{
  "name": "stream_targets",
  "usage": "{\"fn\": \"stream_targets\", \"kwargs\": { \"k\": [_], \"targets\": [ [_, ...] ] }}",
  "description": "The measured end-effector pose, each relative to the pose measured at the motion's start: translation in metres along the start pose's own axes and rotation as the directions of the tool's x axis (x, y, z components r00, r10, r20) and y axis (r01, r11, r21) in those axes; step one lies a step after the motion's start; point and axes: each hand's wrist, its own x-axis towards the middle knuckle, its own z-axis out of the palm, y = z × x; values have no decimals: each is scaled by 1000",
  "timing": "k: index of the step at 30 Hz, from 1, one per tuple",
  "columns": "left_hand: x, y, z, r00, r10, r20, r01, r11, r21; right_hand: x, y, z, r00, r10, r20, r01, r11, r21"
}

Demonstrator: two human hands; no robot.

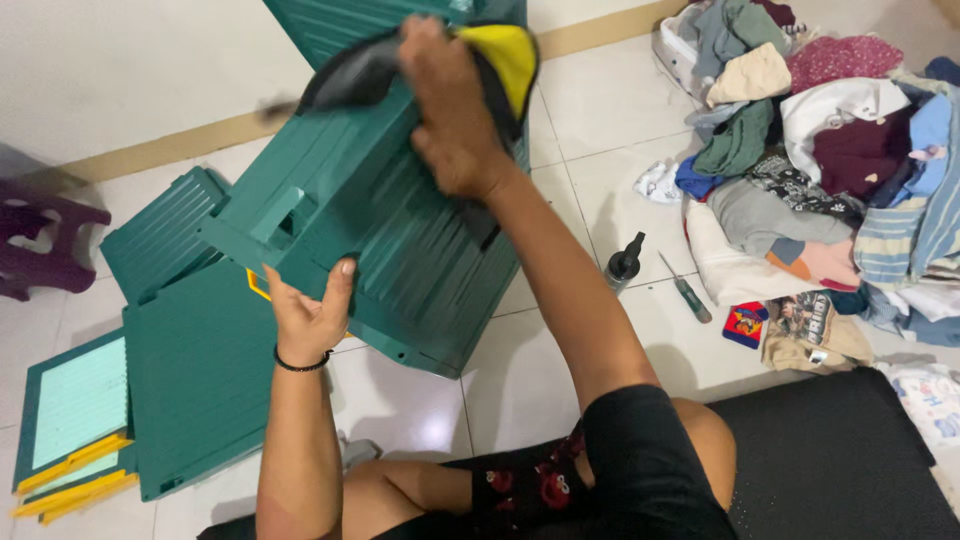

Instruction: The person sits on the floor and takes apart a green plastic drawer cabinet, separating the side and front panels from the frame. They wipe each removed panel with a gray and yellow cloth and set the panels aside on the tiled floor.

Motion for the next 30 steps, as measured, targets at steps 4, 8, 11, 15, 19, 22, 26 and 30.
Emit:
{"fn": "stream_targets", "kwargs": {
  "k": [4, 8, 11, 15, 19, 22, 26, 30],
  "targets": [
    [-1, 1, 9, 998, 68, -6, -68, 998, 3, -36, 68, 23, 911, 272, -309, -258, 962, 85],
    [1, -6, 18, 999, 31, -10, -31, 999, 29, -77, 30, 68, 862, 434, -260, -378, 894, 241],
    [9, -13, 22, 999, -3, -48, 5, 999, 42, -123, -64, 93, 983, 172, -68, -150, 957, 250],
    [18, -16, 21, 993, 116, -35, -112, 989, 97, -141, -80, 103, 973, -112, 200, 26, 920, 392],
    [20, -15, 17, 996, 25, -82, -18, 996, 86, -119, 15, 96, 950, 282, 134, -306, 926, 219],
    [20, -17, 19, 996, 43, -73, -34, 992, 125, -99, 67, 86, 836, 532, -136, -454, 808, 376],
    [19, -23, 28, 992, 74, -103, -58, 988, 142, -115, 3, 87, 880, 462, -110, -405, 851, 334],
    [17, -30, 29, 986, 54, -155, -46, 997, 54, -177, -124, 91, 966, 166, 199, -218, 935, 280]
  ]
}}
